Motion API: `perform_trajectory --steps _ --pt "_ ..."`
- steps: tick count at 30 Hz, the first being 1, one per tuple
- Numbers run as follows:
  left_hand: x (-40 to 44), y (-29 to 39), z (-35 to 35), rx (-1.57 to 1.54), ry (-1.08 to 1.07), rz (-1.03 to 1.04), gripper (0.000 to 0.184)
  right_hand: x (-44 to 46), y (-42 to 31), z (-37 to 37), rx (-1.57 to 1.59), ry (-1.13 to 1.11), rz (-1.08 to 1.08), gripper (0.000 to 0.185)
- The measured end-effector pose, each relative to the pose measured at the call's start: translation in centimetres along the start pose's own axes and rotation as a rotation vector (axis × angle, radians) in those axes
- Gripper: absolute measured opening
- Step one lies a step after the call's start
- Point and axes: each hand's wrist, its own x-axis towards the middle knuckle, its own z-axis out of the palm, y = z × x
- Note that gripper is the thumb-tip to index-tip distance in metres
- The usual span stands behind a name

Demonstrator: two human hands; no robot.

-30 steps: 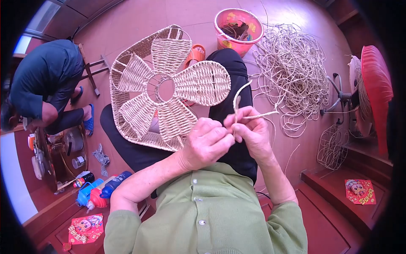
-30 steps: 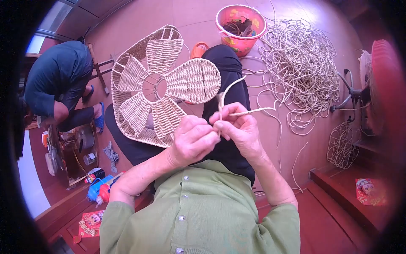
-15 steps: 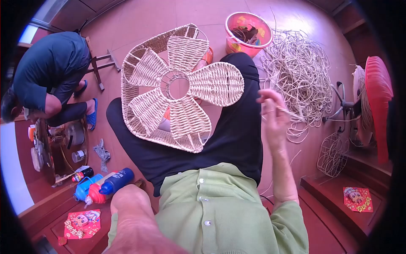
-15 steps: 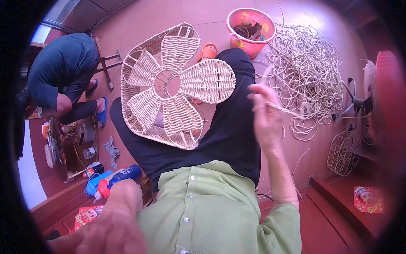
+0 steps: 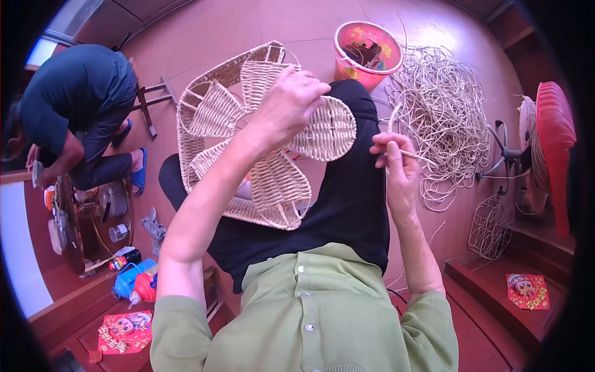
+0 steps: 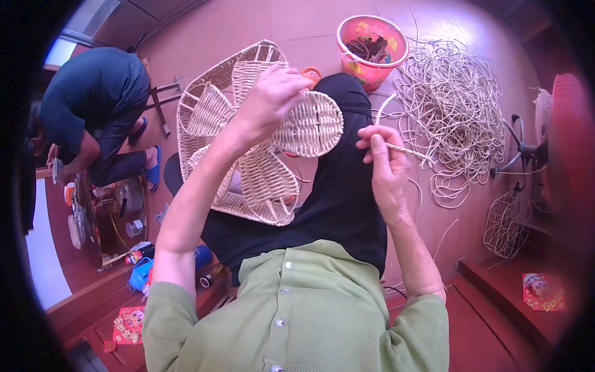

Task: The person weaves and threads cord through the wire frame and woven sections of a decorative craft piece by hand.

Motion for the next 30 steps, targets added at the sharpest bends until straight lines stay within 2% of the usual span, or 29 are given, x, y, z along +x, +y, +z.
perform_trajectory --steps 1,3,5,10,14,16,18,19,24,26,28,30 --pt "0.9 0.2 0.4 -0.005 -0.001 0.006 0.02 -0.1 0.4 -0.2 0.034 -0.035 0.042 0.017" --pt "2.0 0.3 0.7 0.119 -0.348 -0.114 0.018 -0.9 0.9 0.1 0.018 -0.017 0.022 0.016" --pt "2.6 -0.5 0.5 0.074 -0.342 -0.145 0.019 -1.6 1.1 0.7 0.006 0.012 -0.025 0.015" --pt "4.1 -1.0 -0.6 -0.134 -0.373 -0.274 0.02 -1.8 0.5 -0.3 -0.006 -0.012 0.012 0.016" --pt "4.2 -0.4 -0.8 0.052 -0.413 -0.234 0.024 -1.5 0.0 -0.1 -0.004 -0.084 0.14 0.02" --pt "4.1 0.1 -1.0 -0.002 -0.406 -0.244 0.023 -1.0 0.0 0.7 -0.035 -0.101 0.173 0.026" --pt "4.2 1.3 -1.2 0.057 -0.393 -0.28 0.021 -0.4 0.5 1.8 0.226 -0.101 0.205 0.029" --pt "3.9 1.5 -1.1 0.094 -0.349 -0.227 0.019 -0.2 0.9 2.0 0.256 -0.1 0.224 0.032" --pt "4.2 2.0 -1.6 0.139 -0.366 -0.273 0.018 1.8 2.7 3.3 0.349 -0.04 0.287 0.033" --pt "4.4 2.4 -2.6 0.145 -0.386 -0.33 0.023 2.0 3.1 3.0 0.478 -0.124 0.417 0.033" --pt "4.1 2.4 -2.8 0.15 -0.393 -0.325 0.023 1.9 2.8 2.9 0.515 -0.164 0.412 0.029" --pt "3.2 2.1 -2.3 0.051 -0.317 -0.192 0.023 1.8 2.7 2.8 0.468 -0.188 0.385 0.025"
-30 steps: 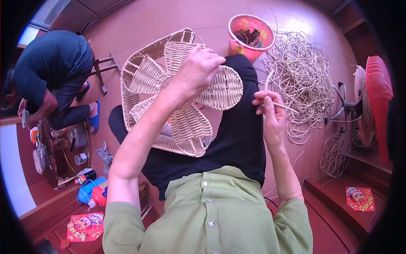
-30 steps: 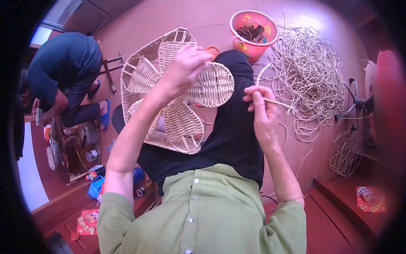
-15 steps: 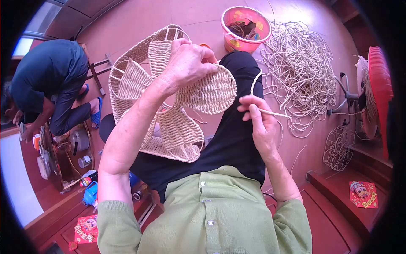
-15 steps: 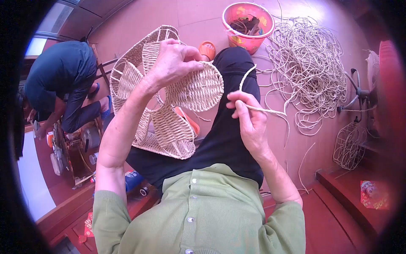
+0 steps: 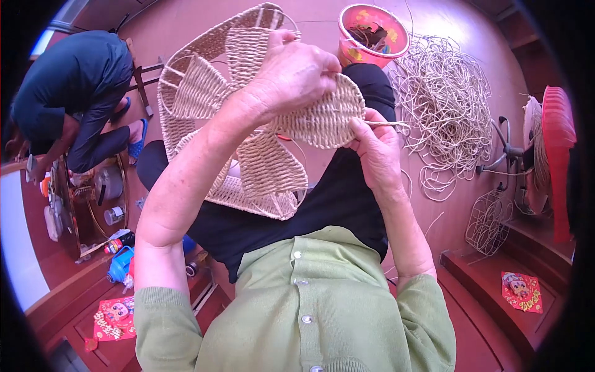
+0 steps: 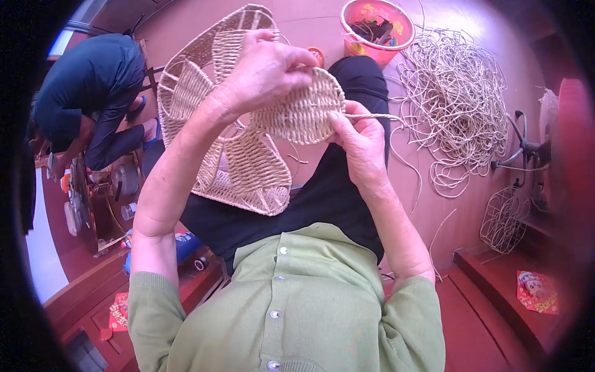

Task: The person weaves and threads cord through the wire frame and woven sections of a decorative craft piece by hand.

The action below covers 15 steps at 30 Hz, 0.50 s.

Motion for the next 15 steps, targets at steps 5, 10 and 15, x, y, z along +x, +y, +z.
perform_trajectory --steps 5,10,15 --pt "-1.3 -0.3 0.9 0.012 0.063 0.082 0.046 0.0 -0.3 2.2 -0.084 0.05 0.01 0.03" --pt "-2.0 -0.2 2.7 -0.01 0.125 0.026 0.048 0.2 -0.1 2.1 -0.109 0.017 0.029 0.038" --pt "-2.6 -0.6 3.6 -0.17 0.263 -0.052 0.058 1.2 -0.4 2.1 0.143 0.058 0.022 0.033"
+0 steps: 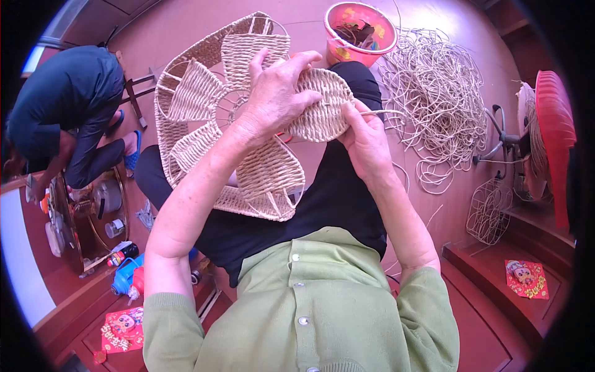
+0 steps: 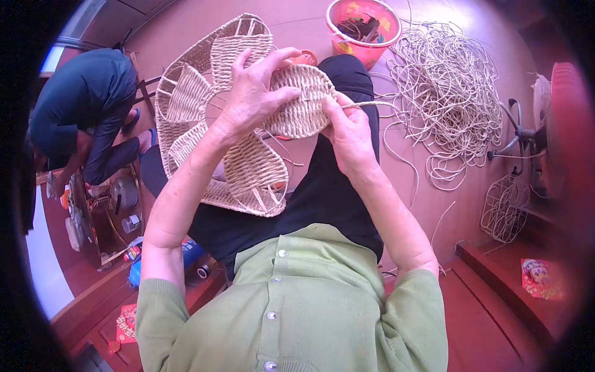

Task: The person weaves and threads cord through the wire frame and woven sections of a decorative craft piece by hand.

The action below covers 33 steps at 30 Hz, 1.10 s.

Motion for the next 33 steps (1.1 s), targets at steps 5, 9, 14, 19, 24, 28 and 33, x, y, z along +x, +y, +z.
perform_trajectory --steps 5,9,14,19,24,28,33 --pt "0.0 0.7 0.7 0.027 0.003 -0.031 0.058 0.4 0.7 -0.2 -0.057 -0.015 0.031 0.031" --pt "-0.2 0.2 0.6 -0.084 0.085 -0.04 0.052 0.6 0.6 -0.3 0.103 -0.095 0.05 0.033" --pt "-2.1 0.6 0.2 -0.151 0.299 0.008 0.04 0.5 1.1 0.2 0.121 -0.085 0.007 0.041" --pt "-2.9 0.3 0.8 0.132 0.235 0.099 0.04 1.6 0.1 0.3 0.304 -0.159 0.061 0.04" --pt "-4.4 1.0 0.8 0.232 0.049 0.111 0.042 1.8 1.1 -0.4 0.261 -0.127 0.029 0.044" --pt "-5.0 0.7 -0.8 0.216 0.035 0.095 0.047 -0.6 -1.2 -0.2 0.27 -0.146 0.158 0.05" --pt "-7.9 2.1 0.2 0.264 -0.04 0.093 0.051 -2.6 0.2 -1.1 0.192 -0.144 0.235 0.045"
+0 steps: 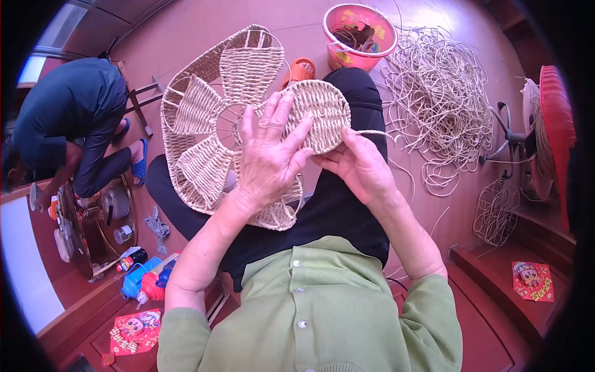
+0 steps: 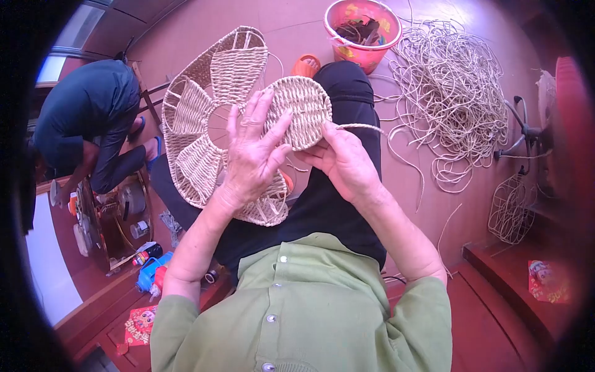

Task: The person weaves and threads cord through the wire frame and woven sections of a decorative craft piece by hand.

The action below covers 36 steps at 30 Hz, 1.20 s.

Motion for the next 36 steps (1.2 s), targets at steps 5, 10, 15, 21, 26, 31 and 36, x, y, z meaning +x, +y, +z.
perform_trajectory --steps 5,10,15,21,26,31,36 --pt "-1.0 1.2 -1.2 -0.019 -0.027 0.031 0.051 -0.2 0.2 -0.1 -0.047 0.03 -0.072 0.035" --pt "-1.6 1.1 -0.7 -0.026 -0.032 -0.014 0.055 -0.3 0.2 -0.4 -0.163 0.148 -0.102 0.035" --pt "-3.7 2.2 -0.6 -0.006 -0.018 -0.004 0.068 -0.7 -0.4 0.8 -0.069 0.124 -0.07 0.043" --pt "-3.2 2.5 0.3 -0.014 -0.004 -0.061 0.075 -1.2 -0.3 0.6 -0.063 0.066 -0.013 0.046" --pt "-3.0 2.1 -0.4 -0.005 0.001 -0.055 0.085 -1.0 0.2 0.9 -0.036 0.088 -0.065 0.045" --pt "-2.5 2.3 -0.2 -0.058 0.0 -0.036 0.08 -0.3 0.6 1.5 0.089 0.021 -0.105 0.047" --pt "-5.8 2.1 -4.3 -0.249 0.227 -0.072 0.043 -3.1 -2.7 -0.2 -0.251 0.221 -0.478 0.041"
